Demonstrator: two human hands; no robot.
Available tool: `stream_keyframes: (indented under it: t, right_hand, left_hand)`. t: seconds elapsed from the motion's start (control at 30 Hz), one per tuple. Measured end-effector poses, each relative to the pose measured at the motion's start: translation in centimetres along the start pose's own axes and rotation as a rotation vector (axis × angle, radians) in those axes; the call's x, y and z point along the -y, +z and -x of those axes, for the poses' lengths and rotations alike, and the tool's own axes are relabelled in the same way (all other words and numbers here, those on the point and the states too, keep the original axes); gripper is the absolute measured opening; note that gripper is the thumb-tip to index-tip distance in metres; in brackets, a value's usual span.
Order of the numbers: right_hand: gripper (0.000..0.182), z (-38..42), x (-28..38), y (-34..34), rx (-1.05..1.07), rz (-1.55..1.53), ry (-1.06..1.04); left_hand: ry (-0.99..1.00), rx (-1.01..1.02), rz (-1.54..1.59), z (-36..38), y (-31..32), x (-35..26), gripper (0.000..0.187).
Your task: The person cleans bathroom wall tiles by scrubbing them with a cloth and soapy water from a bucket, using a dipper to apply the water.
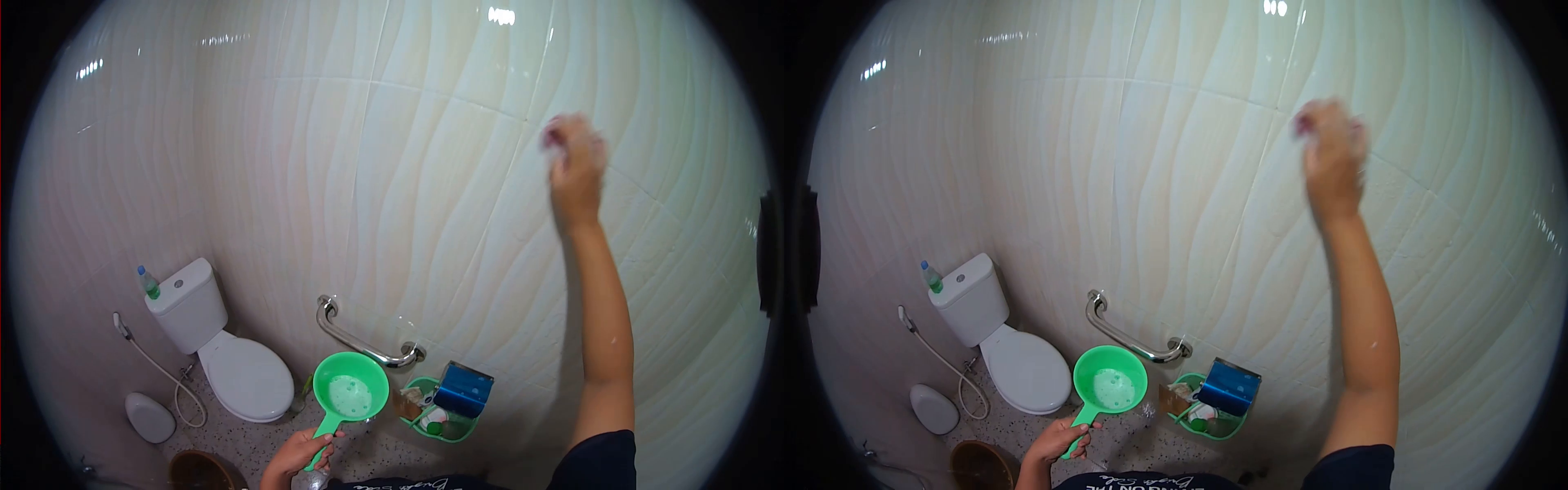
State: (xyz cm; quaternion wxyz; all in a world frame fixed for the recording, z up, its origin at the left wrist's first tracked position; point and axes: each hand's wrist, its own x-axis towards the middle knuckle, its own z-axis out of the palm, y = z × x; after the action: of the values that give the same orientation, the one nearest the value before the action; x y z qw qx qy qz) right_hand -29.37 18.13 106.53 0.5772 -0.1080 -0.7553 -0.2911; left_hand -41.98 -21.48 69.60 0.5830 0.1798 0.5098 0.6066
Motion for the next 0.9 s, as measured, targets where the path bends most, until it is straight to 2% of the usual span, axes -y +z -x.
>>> stream_keyframes:
  t: [0.03,0.1,0.17,0.23,0.27,0.33,0.37,0.43,0.5,0.53,0.6,0.67,0.73,0.8,0.87,0.9]
  right_hand:
    - [0.035,-0.4,-0.3,0.5,0.015,-0.005,0.006]
    - [0.034,-0.3,-0.5,1.6,-0.184,0.169,0.066]
    - [0.035,3.3,2.5,4.2,-0.064,0.054,0.01]
    - [0.041,9.6,5.6,7.2,0.333,-0.145,-0.103]
    - [0.039,13.0,7.4,8.4,0.532,-0.041,-0.258]
    - [0.037,18.4,8.8,8.2,0.617,-0.088,-0.688]
    - [0.037,18.6,8.7,7.8,0.617,-0.09,-0.688]
    - [0.036,17.9,7.7,6.1,0.56,-0.11,-0.55]
    - [0.038,13.6,6.2,4.4,0.264,-0.026,-0.274]
    - [0.039,12.4,4.5,4.0,0.212,0.081,-0.126]
    - [0.048,9.7,3.3,2.8,-0.067,0.139,0.139]
    - [0.052,10.5,3.6,3.9,-0.191,0.087,0.153]
    - [0.047,13.9,6.0,5.1,0.098,-0.063,0.038]
    - [0.039,19.0,8.1,7.8,0.309,-0.184,-0.29]
    - [0.035,20.9,10.1,7.9,0.578,-0.353,-0.516]
    - [0.035,20.6,10.5,8.3,0.578,-0.359,-0.513]
  left_hand:
    - [0.002,-0.015,0.018,-0.1,0.0,-0.1,0.032]
    - [-0.009,-0.037,0.038,-0.1,-0.2,0.0,0.032]
    - [0.013,-0.056,0.043,-0.3,-0.5,0.2,0.032]
    - [0.012,-0.076,0.04,-0.4,-0.8,0.1,0.032]
    - [0.019,-0.094,0.03,-0.5,-1.0,0.1,0.031]
    - [0.015,-0.096,0.049,-0.4,-1.6,0.0,0.031]
    - [0.014,-0.098,0.064,-0.4,-1.9,-0.1,0.031]
    - [0.009,-0.097,0.041,-0.5,-3.0,-0.3,0.031]
    - [-0.005,-0.097,0.021,-0.7,-3.6,-0.3,0.031]
    - [-0.014,-0.105,0.012,-0.8,-3.8,-0.6,0.031]
    - [-0.044,-0.118,0.006,-0.8,-4.2,-0.8,0.031]
    - [0.03,-0.097,-0.022,-1.2,-4.3,-0.9,0.031]
    - [0.021,-0.115,-0.001,-1.2,-4.3,-0.9,0.031]
    - [0.055,-0.119,0.041,-0.9,-4.6,-0.9,0.031]
    - [0.051,-0.127,0.041,-0.7,-5.2,-0.8,0.031]
    - [0.051,-0.129,0.037,-0.7,-5.4,-0.8,0.031]
